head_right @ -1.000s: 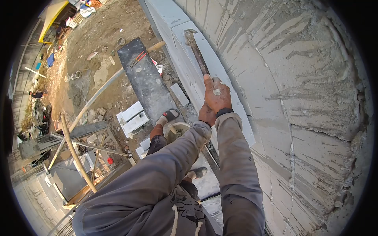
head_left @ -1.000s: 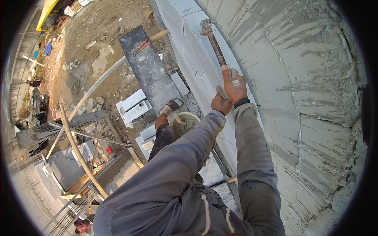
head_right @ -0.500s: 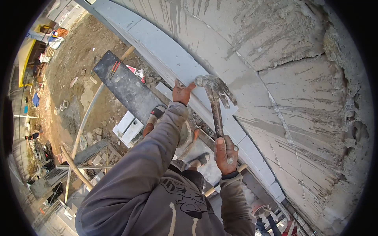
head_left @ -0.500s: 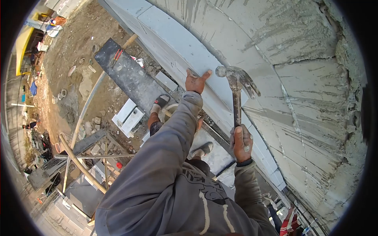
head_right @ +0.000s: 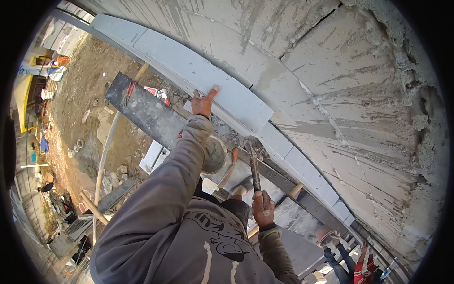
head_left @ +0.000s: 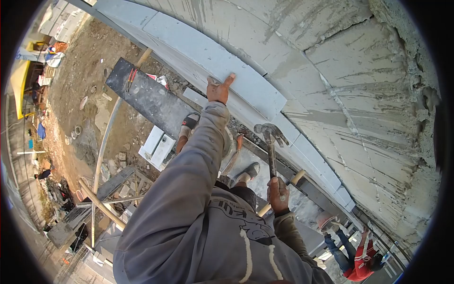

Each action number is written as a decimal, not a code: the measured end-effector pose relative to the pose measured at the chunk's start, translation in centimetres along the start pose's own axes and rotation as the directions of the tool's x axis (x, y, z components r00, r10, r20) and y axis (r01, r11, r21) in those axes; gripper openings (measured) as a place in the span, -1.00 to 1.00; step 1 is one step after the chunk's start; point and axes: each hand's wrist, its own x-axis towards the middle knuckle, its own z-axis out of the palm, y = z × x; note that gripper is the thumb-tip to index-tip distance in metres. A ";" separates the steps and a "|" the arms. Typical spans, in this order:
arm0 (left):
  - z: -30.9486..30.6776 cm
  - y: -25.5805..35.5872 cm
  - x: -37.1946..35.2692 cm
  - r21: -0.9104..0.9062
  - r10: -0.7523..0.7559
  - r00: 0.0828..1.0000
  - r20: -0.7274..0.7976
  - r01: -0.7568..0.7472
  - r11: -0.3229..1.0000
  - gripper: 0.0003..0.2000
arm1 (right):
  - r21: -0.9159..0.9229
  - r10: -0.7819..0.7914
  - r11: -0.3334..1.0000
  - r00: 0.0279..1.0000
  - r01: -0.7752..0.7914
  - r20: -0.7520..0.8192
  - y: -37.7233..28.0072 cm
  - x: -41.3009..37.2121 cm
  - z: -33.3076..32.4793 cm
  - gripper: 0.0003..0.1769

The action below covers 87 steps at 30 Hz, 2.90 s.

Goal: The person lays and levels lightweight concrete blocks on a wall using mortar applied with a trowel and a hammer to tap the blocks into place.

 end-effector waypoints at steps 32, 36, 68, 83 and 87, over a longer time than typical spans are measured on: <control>-1.0 -1.7 1.2 0.127 0.000 1.000 0.029 -0.003 0.992 -0.27 | 0.952 0.544 -0.177 0.781 -0.252 0.308 5.3 5.2 5.4 -0.47; -0.5 -0.4 0.1 0.046 -0.012 0.999 0.050 0.010 0.999 -0.17 | 0.946 0.370 -0.221 0.877 -0.236 0.306 1.6 7.8 6.5 -0.47; -0.6 -0.6 0.2 -0.087 0.013 0.999 0.046 -0.009 0.996 -0.10 | 0.969 0.431 -0.235 0.884 -0.081 0.179 0.3 7.4 3.9 -0.50; -0.1 1.2 -0.9 -0.098 -0.048 0.998 0.049 0.052 0.994 0.10 | 0.893 0.458 -0.004 0.793 -0.449 0.401 7.2 4.3 3.2 -0.46; -0.6 -0.4 -0.2 -0.025 -0.060 0.995 0.077 0.062 0.998 0.09 | 0.875 0.582 0.009 0.715 -0.483 0.388 11.5 3.0 2.7 -0.47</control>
